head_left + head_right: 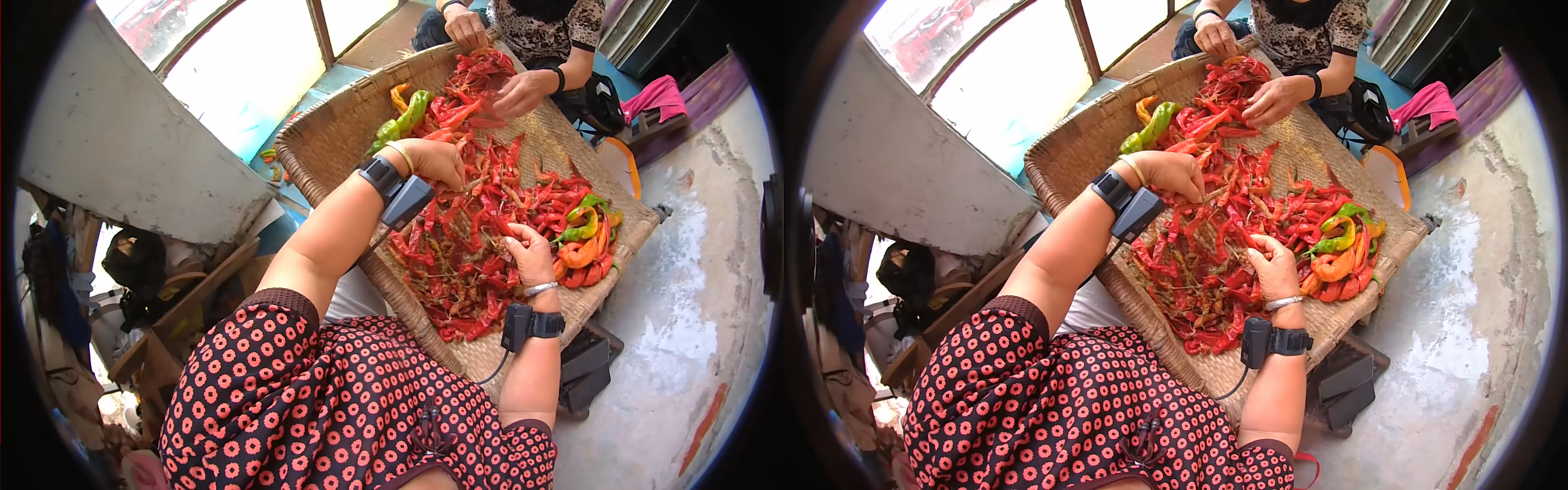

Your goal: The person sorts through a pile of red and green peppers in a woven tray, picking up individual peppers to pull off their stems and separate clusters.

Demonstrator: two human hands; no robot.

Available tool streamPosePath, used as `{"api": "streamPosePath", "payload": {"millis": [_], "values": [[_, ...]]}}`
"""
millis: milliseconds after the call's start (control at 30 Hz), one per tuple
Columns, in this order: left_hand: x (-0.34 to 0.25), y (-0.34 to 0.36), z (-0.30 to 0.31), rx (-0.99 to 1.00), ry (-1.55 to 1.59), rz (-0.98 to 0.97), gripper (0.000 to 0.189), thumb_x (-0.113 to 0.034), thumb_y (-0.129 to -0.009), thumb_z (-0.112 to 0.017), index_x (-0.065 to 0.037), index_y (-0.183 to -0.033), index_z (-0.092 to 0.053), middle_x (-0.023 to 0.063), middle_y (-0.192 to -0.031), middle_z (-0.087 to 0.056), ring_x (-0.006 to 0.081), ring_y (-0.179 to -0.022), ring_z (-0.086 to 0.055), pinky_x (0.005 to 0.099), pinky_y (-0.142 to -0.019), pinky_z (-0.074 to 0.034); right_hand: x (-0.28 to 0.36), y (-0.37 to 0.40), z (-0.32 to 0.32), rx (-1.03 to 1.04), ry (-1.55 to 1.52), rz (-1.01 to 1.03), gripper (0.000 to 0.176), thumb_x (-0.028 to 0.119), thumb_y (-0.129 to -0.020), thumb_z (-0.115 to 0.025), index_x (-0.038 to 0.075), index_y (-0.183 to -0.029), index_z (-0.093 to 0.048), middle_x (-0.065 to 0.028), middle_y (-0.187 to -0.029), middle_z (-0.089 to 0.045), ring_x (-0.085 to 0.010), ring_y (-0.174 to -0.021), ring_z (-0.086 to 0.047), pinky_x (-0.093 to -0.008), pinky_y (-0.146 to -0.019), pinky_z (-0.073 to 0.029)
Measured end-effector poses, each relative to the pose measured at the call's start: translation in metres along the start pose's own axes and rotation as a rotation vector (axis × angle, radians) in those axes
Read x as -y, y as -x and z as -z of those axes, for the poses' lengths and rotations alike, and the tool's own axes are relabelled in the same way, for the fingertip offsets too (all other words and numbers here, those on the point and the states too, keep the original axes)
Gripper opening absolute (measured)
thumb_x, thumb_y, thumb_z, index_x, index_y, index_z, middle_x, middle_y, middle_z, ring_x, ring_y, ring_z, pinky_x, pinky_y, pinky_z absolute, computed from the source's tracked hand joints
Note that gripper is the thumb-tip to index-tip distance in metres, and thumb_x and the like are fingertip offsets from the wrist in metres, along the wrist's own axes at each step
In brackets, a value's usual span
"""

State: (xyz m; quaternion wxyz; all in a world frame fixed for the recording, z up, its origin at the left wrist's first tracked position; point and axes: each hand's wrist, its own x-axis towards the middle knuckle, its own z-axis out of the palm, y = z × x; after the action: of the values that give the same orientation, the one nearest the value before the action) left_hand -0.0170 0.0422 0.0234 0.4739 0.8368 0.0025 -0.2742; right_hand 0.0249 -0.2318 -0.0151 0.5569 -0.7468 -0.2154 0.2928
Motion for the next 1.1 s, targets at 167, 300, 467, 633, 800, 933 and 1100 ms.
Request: {"api": "streamPosePath", "payload": {"millis": [167,300,467,633,800,933,1100], "values": [[-0.004,-0.002,0.002,-0.144,0.054,-0.099,0.017,-0.018,-0.077,-0.058,-0.003,-0.072,-0.064,-0.0013,-0.057,-0.055,0.0055,-0.048,-0.048,0.0217,-0.046,-0.039,0.003,0.002,-0.002,0.000,-0.044,-0.036,0.026,0.006,-0.081,-0.057,-0.003,-0.105,-0.057,-0.0004,-0.079,-0.059,-0.0057,-0.064,-0.052,-0.0205,-0.059,-0.044],[0.010,-0.020,0.001,-0.614,0.195,-0.348,0.018,-0.018,-0.081,-0.057,-0.002,-0.079,-0.063,0.0013,-0.061,-0.059,0.0078,-0.052,-0.052,0.0237,-0.049,-0.044,0.001,0.001,-0.003,-0.005,0.018,-0.014,0.026,0.006,-0.080,-0.057,-0.002,-0.105,-0.057,-0.0007,-0.078,-0.059,-0.0059,-0.064,-0.053,-0.0205,-0.058,-0.044],[-0.008,0.006,-0.015,-0.228,-0.688,0.166,0.028,-0.030,-0.073,-0.063,-0.003,-0.079,-0.066,0.0106,-0.069,-0.063,0.0228,-0.065,-0.061,0.0348,-0.063,-0.048,-0.004,-0.002,0.000,0.032,0.030,-0.030,0.026,0.005,-0.082,-0.055,-0.002,-0.107,-0.054,-0.0012,-0.082,-0.059,-0.0057,-0.067,-0.054,-0.0200,-0.059,-0.045],[-0.007,-0.006,-0.038,-0.180,-0.851,0.203,0.026,-0.028,-0.068,-0.066,-0.007,-0.083,-0.068,0.0111,-0.082,-0.065,0.0269,-0.082,-0.061,0.0377,-0.071,-0.049,-0.011,-0.005,-0.001,0.034,0.077,-0.027,0.026,0.007,-0.079,-0.058,-0.002,-0.103,-0.058,-0.0009,-0.078,-0.060,-0.0060,-0.066,-0.053,-0.0208,-0.059,-0.044],[-0.007,-0.015,-0.049,-0.212,-0.977,0.182,0.020,-0.019,-0.067,-0.065,-0.008,-0.083,-0.067,0.0093,-0.080,-0.065,0.0277,-0.081,-0.061,0.0372,-0.072,-0.049,-0.014,-0.005,-0.001,0.030,0.086,0.002,0.026,0.007,-0.079,-0.058,-0.003,-0.103,-0.058,-0.0012,-0.078,-0.060,-0.0065,-0.067,-0.054,-0.0208,-0.059,-0.044],[-0.003,-0.018,-0.048,-0.242,-1.023,0.055,0.015,-0.013,-0.069,-0.059,-0.007,-0.080,-0.068,0.0102,-0.084,-0.065,0.0256,-0.078,-0.063,0.0347,-0.066,-0.050,-0.009,-0.003,-0.001,0.015,0.162,0.021,0.026,0.008,-0.079,-0.058,-0.003,-0.102,-0.058,-0.0018,-0.078,-0.060,-0.0068,-0.067,-0.054,-0.0213,-0.060,-0.044],[-0.004,-0.015,-0.017,-0.088,-0.536,-0.177,0.013,-0.009,-0.068,-0.060,-0.008,-0.080,-0.064,0.0071,-0.073,-0.063,0.0194,-0.068,-0.058,0.0308,-0.062,-0.046,-0.007,-0.002,-0.001,0.019,0.147,0.004,0.026,0.009,-0.079,-0.058,-0.002,-0.102,-0.058,-0.0021,-0.078,-0.061,-0.0074,-0.066,-0.054,-0.0218,-0.059,-0.044]]}}
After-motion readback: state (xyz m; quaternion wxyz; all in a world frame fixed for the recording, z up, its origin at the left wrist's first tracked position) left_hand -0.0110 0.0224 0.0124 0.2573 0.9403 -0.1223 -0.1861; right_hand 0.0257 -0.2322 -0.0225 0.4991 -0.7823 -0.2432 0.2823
